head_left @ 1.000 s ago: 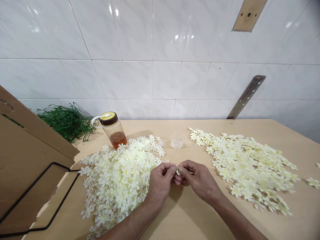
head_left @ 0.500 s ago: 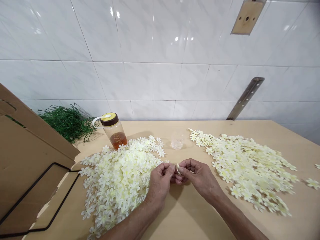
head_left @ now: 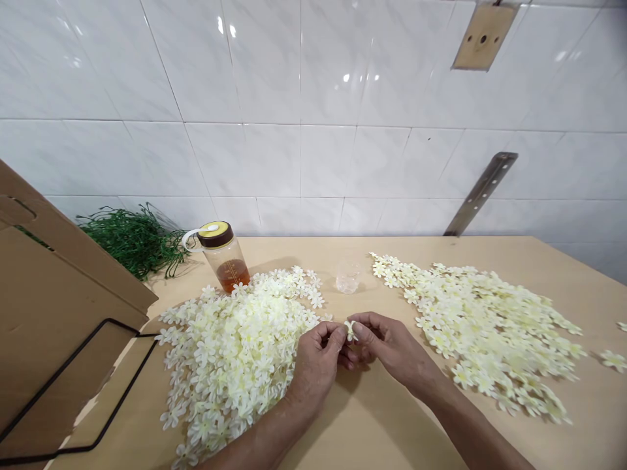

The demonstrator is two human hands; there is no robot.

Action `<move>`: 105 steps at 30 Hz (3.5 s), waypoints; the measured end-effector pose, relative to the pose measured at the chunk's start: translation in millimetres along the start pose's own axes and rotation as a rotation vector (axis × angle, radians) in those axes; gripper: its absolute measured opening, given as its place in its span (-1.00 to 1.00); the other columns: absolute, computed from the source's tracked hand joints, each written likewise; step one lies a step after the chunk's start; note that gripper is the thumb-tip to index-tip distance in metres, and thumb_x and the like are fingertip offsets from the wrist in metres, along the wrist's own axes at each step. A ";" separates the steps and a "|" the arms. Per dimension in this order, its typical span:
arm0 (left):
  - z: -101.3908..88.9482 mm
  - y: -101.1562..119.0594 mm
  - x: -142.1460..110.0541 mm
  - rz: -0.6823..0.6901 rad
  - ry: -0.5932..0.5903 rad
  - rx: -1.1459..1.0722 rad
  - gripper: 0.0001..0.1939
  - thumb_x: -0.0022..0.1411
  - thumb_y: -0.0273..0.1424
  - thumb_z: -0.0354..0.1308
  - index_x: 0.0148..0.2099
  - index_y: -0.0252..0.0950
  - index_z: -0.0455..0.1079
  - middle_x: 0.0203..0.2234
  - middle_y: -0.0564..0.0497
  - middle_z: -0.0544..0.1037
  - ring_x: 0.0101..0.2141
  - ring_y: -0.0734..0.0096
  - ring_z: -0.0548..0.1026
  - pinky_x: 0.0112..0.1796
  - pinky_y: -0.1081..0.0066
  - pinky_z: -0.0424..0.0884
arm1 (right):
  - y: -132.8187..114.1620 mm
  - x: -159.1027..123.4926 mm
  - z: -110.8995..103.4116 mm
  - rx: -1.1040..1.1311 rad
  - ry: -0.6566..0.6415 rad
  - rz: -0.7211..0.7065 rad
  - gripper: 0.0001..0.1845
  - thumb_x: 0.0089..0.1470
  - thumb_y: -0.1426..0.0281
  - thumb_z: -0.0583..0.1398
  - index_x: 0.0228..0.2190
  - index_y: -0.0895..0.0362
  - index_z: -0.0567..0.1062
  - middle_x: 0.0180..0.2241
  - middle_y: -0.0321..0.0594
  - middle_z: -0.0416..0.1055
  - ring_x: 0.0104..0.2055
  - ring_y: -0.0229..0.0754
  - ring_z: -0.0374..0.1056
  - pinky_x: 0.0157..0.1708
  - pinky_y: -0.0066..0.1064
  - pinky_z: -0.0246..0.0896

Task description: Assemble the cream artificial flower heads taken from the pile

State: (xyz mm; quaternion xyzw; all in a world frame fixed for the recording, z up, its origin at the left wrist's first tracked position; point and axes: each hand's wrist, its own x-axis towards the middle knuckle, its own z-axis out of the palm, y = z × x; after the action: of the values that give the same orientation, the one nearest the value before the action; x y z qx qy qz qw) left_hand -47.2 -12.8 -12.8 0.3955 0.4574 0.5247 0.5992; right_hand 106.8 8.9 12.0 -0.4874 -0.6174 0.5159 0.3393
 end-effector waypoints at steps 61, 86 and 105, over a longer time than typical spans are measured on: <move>5.1 12.0 -3.5 -0.119 -0.017 -0.169 -0.66 0.11 -0.17 0.27 -0.39 -0.39 0.40 -0.52 -0.02 0.50 -0.60 0.44 0.47 -0.57 0.47 0.38 | -5.3 -6.9 1.3 -0.404 0.178 -0.203 -0.68 0.18 0.18 0.14 -0.45 0.09 0.55 -0.48 -0.24 0.50 -0.48 -0.20 0.39 -0.45 -0.42 0.26; 1.1 10.5 -2.1 -0.094 0.008 -0.165 -0.76 0.09 -0.26 0.26 -0.35 -0.38 0.44 -0.39 -0.06 0.53 -0.56 0.46 0.49 -0.54 0.45 0.40 | -0.3 -5.2 -0.3 -0.364 0.129 -0.089 -0.75 0.20 0.20 0.06 -0.32 0.09 0.42 -0.54 -0.31 0.39 -0.52 -0.21 0.32 -0.53 -0.42 0.22; 0.5 7.5 1.3 -0.102 0.033 -0.147 -0.71 0.05 -0.21 0.28 -0.38 -0.36 0.38 -0.50 -0.01 0.50 -0.59 0.43 0.48 -0.57 0.45 0.38 | -4.1 -3.7 1.3 -0.395 0.085 -0.080 -0.53 0.28 0.08 -0.08 -0.55 0.09 0.21 -0.62 -0.40 0.11 -0.57 -0.29 0.09 -0.57 -0.48 0.04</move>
State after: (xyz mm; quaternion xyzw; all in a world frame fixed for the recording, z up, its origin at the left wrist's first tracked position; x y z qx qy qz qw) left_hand -48.8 -10.5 -5.6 0.3180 0.4471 0.5323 0.6447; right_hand 105.6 5.0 15.9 -0.5408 -0.7107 0.3497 0.2832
